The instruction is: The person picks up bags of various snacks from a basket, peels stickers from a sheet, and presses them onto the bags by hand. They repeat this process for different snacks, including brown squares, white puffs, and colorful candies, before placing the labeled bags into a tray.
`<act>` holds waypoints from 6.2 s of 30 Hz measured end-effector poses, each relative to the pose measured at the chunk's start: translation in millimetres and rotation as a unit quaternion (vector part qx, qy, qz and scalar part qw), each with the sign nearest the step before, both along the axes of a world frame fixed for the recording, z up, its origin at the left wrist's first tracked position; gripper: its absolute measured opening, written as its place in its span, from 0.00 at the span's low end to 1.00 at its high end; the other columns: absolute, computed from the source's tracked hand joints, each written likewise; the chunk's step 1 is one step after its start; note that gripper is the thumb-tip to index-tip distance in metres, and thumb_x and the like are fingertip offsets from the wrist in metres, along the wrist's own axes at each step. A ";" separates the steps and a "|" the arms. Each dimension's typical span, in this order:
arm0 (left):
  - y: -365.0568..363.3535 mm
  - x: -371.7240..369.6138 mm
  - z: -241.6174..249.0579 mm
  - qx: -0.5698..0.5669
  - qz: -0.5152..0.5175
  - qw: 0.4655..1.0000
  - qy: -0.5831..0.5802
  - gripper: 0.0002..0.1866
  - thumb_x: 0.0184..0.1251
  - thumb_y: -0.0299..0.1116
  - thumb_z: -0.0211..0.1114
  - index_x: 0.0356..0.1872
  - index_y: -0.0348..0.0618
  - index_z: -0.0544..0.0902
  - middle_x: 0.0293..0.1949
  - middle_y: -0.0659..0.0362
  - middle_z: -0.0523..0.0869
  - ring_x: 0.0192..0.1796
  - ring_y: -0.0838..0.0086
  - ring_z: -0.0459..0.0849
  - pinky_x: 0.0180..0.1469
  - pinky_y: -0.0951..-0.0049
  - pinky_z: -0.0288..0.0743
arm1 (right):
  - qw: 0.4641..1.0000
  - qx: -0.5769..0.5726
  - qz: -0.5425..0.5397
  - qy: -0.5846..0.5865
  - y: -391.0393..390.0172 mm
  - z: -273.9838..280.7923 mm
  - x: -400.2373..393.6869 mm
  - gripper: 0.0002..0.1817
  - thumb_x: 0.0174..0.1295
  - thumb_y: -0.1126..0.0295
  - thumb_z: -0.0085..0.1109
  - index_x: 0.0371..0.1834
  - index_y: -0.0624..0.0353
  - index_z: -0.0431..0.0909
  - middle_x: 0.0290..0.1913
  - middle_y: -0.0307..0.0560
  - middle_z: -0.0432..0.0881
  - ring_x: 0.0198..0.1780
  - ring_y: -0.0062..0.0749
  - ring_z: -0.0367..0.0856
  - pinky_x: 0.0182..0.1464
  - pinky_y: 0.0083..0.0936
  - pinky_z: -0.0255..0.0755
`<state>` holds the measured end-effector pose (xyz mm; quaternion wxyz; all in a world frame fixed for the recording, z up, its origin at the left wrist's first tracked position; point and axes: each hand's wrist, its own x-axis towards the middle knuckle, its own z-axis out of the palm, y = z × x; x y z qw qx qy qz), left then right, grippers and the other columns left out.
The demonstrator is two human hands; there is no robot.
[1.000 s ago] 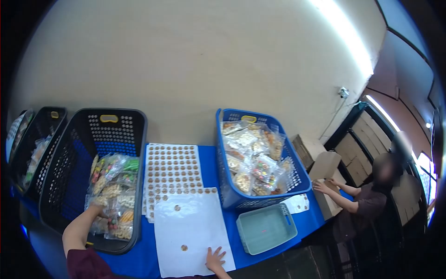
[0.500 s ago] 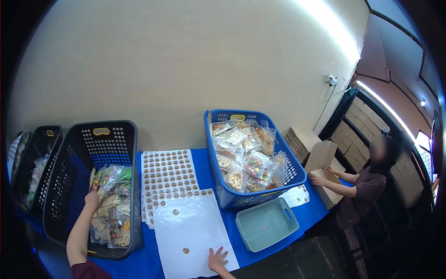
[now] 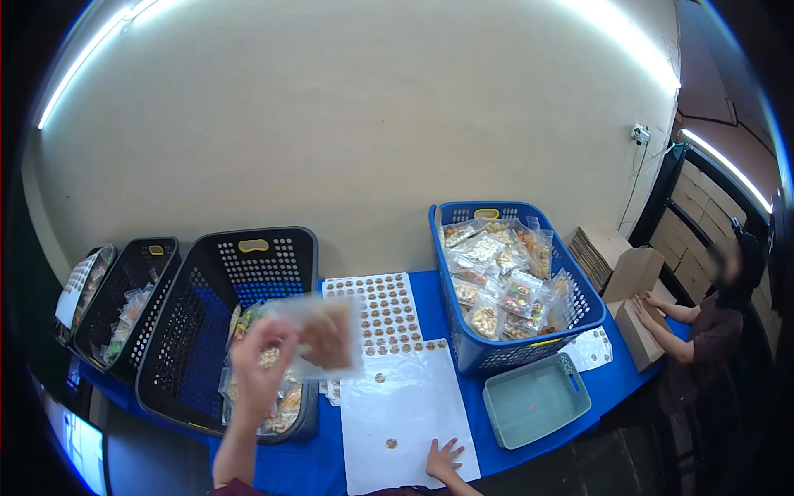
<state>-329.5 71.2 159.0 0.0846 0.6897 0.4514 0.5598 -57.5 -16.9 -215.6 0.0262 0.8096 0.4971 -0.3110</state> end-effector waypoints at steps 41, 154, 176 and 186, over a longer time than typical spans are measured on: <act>-81.4 48.7 -123.4 -0.400 -0.231 0.779 -0.425 0.15 0.58 0.26 0.58 0.47 0.35 0.71 0.39 0.58 0.78 0.38 0.80 0.77 0.40 0.79 0.73 | 0.732 0.154 0.112 0.655 6.3 201.0 -35.5 0.13 0.58 0.66 0.53 0.39 0.65 0.72 0.33 0.44 0.77 0.33 0.22 0.73 0.38 0.19 0.68; -83.3 103.5 -118.7 -0.364 -0.227 0.826 -0.364 0.18 0.66 0.36 0.49 0.49 0.30 0.69 0.41 0.57 0.78 0.39 0.80 0.77 0.41 0.81 0.71 | 0.784 0.395 0.166 0.449 41.8 309.6 -24.4 0.18 0.46 0.77 0.61 0.38 0.60 0.62 0.22 0.36 0.74 0.26 0.14 0.65 0.31 0.13 0.59; -73.8 91.1 -133.6 -0.429 -0.221 0.739 -0.470 0.18 0.67 0.38 0.47 0.49 0.32 0.71 0.41 0.58 0.78 0.41 0.80 0.76 0.44 0.80 0.70 | 0.722 0.402 0.146 0.544 47.0 279.4 -41.9 0.17 0.45 0.82 0.59 0.33 0.58 0.60 0.27 0.39 0.74 0.31 0.16 0.67 0.35 0.16 0.58; -65.6 73.0 -169.7 -0.444 -0.199 0.757 -0.436 0.18 0.67 0.39 0.48 0.49 0.34 0.71 0.38 0.62 0.77 0.36 0.85 0.73 0.37 0.85 0.68 | 0.739 0.333 0.118 0.574 53.8 287.9 -40.1 0.22 0.48 0.77 0.61 0.42 0.60 0.59 0.27 0.40 0.76 0.32 0.17 0.66 0.39 0.16 0.60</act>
